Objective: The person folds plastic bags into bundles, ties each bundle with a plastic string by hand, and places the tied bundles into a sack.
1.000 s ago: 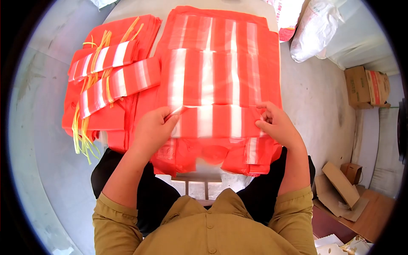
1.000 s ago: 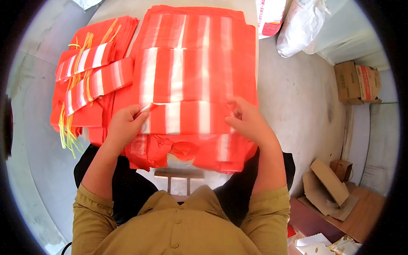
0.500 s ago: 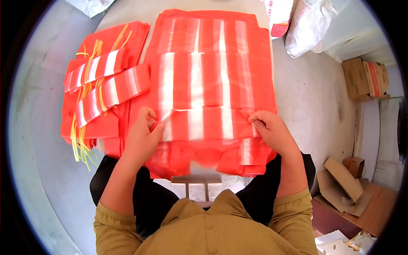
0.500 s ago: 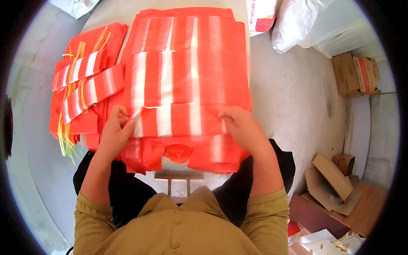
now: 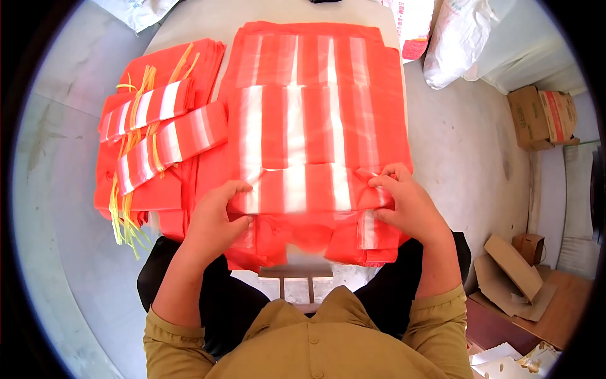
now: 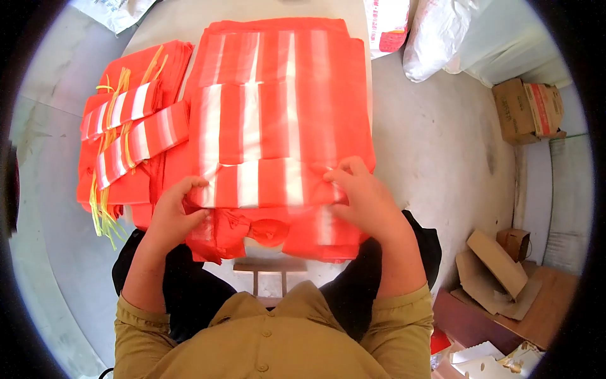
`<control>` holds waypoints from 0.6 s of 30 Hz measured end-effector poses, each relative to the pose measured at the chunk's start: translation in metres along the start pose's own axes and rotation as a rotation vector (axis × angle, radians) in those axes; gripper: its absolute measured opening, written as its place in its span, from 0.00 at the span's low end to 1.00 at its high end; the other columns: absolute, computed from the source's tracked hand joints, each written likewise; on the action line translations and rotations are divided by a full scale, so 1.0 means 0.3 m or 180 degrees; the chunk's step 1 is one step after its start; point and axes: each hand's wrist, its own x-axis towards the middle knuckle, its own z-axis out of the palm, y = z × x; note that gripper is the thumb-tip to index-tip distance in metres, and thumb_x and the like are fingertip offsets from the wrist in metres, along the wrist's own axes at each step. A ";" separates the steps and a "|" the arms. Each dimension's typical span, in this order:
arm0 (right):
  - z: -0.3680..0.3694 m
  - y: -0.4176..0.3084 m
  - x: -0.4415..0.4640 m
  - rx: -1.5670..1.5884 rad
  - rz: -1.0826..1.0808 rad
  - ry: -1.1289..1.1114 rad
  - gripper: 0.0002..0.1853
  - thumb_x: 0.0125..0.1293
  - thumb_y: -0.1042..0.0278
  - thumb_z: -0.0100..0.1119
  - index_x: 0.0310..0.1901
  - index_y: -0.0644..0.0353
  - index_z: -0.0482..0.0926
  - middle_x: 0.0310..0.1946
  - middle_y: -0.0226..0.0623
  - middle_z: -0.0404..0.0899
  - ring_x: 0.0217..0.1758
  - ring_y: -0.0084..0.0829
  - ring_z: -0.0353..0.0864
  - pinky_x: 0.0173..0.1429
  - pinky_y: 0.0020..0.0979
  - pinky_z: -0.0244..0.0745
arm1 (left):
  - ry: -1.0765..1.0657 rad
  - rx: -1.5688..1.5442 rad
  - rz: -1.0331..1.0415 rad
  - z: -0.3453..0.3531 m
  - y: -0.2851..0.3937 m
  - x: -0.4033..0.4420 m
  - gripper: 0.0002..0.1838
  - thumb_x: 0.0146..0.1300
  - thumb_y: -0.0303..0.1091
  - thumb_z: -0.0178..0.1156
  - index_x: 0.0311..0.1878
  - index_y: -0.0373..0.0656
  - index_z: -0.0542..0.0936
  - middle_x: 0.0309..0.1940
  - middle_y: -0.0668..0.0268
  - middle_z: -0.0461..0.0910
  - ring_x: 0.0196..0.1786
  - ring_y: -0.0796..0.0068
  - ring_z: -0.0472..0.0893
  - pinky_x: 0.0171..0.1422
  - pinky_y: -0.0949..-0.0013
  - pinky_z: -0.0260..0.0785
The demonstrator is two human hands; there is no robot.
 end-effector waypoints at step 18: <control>-0.052 0.008 -0.007 -0.0210 -0.0548 0.0426 0.17 0.64 0.84 0.63 0.52 0.55 0.87 0.49 0.36 0.79 0.47 0.38 0.85 0.48 0.36 0.81 | 0.0449 0.0580 0.0626 -0.013 -0.027 0.009 0.21 0.57 0.18 0.63 0.55 0.42 0.86 0.35 0.58 0.75 0.43 0.55 0.77 0.48 0.57 0.70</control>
